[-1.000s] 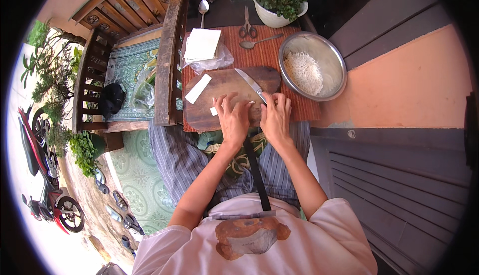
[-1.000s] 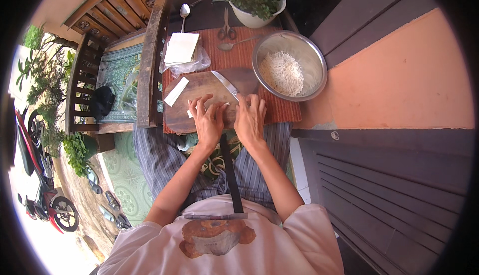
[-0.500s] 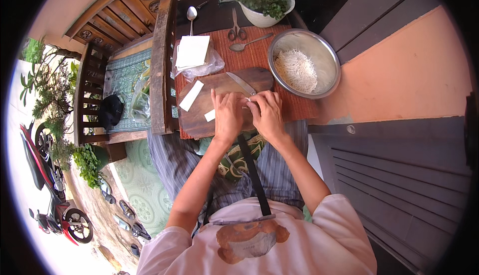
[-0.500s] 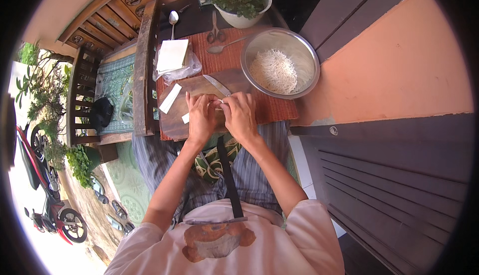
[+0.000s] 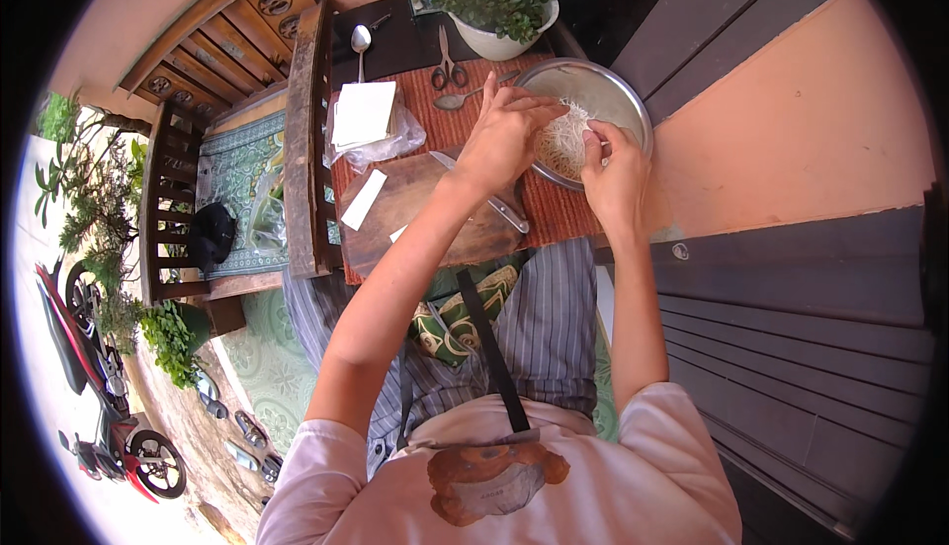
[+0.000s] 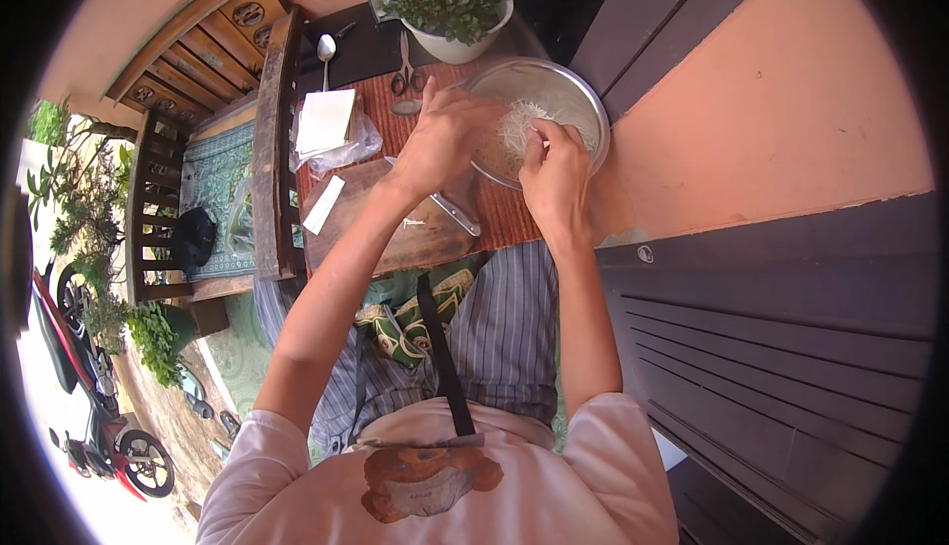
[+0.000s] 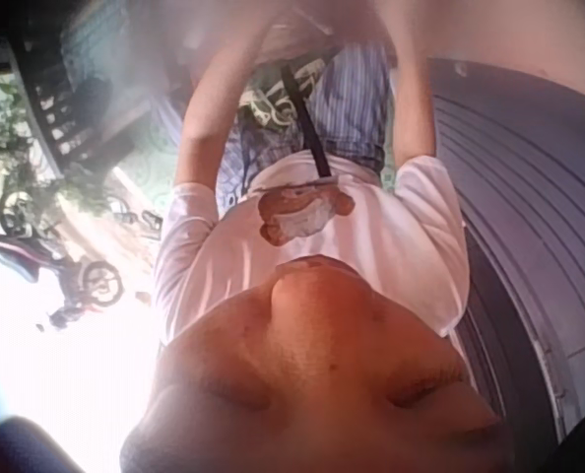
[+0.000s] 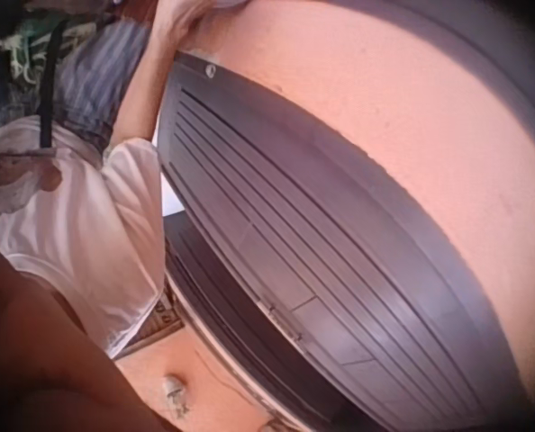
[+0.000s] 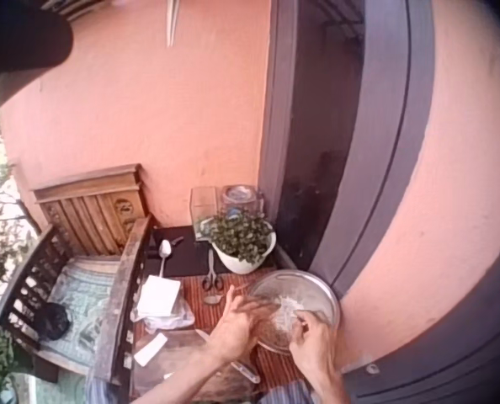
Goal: The person sits on the floor and uses a knife to slice a block of white tofu into thin strips on a wooden cutting board. The sliced pieces are transferred into a metal bowl containing water.
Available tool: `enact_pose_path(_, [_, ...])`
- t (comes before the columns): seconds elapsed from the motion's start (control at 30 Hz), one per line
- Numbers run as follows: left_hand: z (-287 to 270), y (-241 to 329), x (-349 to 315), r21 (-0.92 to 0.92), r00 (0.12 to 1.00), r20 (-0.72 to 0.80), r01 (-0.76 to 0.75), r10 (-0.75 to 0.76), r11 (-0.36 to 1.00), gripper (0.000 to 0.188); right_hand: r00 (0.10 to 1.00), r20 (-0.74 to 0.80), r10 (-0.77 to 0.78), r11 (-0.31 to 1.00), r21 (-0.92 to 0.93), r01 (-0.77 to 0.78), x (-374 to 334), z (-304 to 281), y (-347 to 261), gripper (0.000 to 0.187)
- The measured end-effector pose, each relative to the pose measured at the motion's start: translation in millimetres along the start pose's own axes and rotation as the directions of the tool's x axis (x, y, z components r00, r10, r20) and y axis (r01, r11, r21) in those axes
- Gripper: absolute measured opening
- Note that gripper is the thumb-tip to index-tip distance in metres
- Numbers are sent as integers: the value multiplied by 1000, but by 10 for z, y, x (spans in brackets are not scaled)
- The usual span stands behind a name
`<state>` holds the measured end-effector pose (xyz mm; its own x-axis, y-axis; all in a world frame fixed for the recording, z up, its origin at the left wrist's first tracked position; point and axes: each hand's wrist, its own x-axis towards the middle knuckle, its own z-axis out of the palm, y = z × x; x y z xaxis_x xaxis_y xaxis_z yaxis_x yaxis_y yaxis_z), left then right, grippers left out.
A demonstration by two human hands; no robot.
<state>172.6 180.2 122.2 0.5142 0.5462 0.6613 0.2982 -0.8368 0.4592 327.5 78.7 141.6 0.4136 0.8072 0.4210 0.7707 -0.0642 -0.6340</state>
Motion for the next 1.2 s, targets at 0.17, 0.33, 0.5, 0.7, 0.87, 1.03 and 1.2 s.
enact_pose_path(0.17, [-460,-135,-345,-13,967,84,244,-243,970,27,994,61,-88,980,185,75,-198,-12,-205,13])
enact_pose_path(0.33, [-832,-311,-1034,61,837,308,457,-452,887,23,887,411,-209,919,393,35,-765,522,-302,27])
enact_pose_path(0.5, [-769,-399,-1599,69,839,341,429,-425,901,21,856,454,-247,952,277,128,-1076,953,-196,36])
enact_pose_path(0.7, [-667,-325,-1619,31,839,330,448,-432,893,24,861,443,-248,960,231,158,-1143,1115,-149,40])
enact_pose_path(0.87, [-627,-333,-1621,83,856,313,408,-412,909,18,833,442,-334,943,154,296,-1174,1157,-120,54])
enact_pose_path(1.03, [-534,-384,-1731,125,889,236,374,-393,919,16,834,458,-307,951,119,284,-1220,1131,-167,58])
enact_pose_path(1.2, [-589,-346,-1698,-22,856,226,482,-465,876,13,918,356,-173,917,398,19,-1215,1146,-203,37])
